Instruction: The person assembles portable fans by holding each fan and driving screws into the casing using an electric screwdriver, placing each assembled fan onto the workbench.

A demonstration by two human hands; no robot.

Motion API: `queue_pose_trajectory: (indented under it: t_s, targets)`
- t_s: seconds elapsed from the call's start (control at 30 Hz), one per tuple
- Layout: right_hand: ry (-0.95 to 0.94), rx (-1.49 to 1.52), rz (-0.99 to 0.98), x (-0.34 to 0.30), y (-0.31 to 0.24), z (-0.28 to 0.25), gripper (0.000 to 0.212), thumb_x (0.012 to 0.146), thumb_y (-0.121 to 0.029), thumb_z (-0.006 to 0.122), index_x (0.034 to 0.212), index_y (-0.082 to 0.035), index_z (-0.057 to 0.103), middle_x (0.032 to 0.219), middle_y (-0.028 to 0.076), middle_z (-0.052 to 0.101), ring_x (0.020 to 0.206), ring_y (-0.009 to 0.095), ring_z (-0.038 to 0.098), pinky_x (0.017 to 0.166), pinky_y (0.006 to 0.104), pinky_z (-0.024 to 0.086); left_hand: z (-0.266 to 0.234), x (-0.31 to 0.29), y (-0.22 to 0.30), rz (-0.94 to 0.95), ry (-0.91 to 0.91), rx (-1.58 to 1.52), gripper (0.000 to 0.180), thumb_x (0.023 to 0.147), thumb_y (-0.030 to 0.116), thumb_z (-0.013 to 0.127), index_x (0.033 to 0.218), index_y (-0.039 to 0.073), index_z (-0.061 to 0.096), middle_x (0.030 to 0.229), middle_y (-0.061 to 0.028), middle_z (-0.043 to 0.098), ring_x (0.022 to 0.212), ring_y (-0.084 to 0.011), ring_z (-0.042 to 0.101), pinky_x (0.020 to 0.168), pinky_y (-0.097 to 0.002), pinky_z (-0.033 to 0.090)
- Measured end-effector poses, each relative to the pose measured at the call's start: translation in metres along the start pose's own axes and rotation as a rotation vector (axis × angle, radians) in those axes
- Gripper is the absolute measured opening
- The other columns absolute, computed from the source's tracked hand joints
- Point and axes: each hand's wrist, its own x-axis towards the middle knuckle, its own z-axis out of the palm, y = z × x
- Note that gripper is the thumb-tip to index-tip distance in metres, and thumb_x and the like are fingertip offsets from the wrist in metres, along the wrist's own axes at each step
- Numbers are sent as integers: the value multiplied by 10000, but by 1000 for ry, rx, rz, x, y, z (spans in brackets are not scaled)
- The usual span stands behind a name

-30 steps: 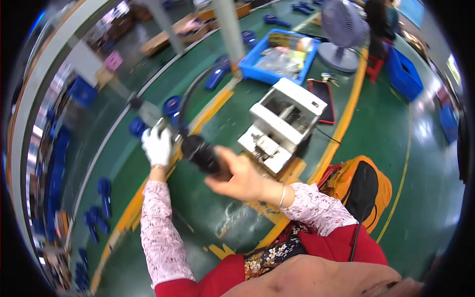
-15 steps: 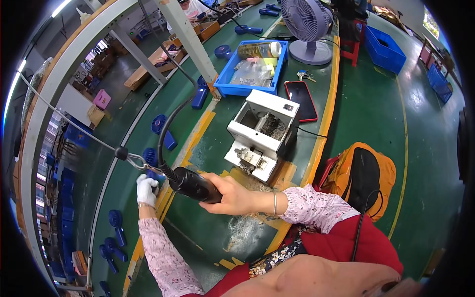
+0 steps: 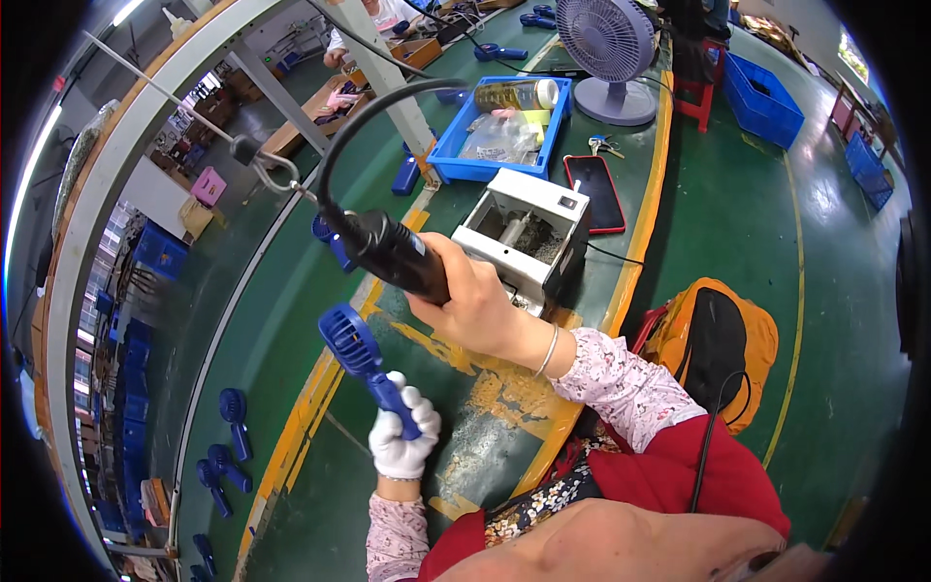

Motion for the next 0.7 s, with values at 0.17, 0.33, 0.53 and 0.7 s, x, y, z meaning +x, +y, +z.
queue_pose_trajectory:
  t_s: [0.17, 0.33, 0.53, 0.7]
  targets:
    - [17, 18, 2, 0, -3, -3, 617, 713, -46, 706, 1231, 56, 388, 933, 207, 609, 788, 378, 636, 660, 419, 523, 16, 3, -37, -117, 138, -124, 643, 658, -104, 595, 1241, 159, 532, 1045, -34, 615, 961, -236, 589, 873, -407, 469]
    - [-18, 182, 205, -10, -21, 0, 572, 759, -54, 690, 1236, 48, 391, 881, 189, 625, 756, 363, 650, 661, 392, 521, 18, 5, -63, -158, 219, -111, 540, 689, -102, 563, 1170, 142, 543, 976, -61, 617, 881, -243, 595, 829, -415, 477]
    - [-48, 356, 317, -27, -31, -2, 529, 778, -97, 714, 1208, 42, 439, 825, 121, 632, 706, 149, 631, 647, 291, 511, 23, 11, -79, -138, 478, -86, 183, 853, 60, 559, 1032, 36, 534, 881, -84, 580, 783, -225, 564, 743, -377, 474]
    - [0, 500, 509, -39, -22, 12, 347, 768, -101, 729, 998, -14, 485, 765, 50, 602, 665, 48, 560, 565, 232, 456, 21, 16, -79, -123, 571, -38, 220, 845, 14, 559, 1062, -8, 532, 922, -111, 598, 816, -252, 590, 773, -406, 520]
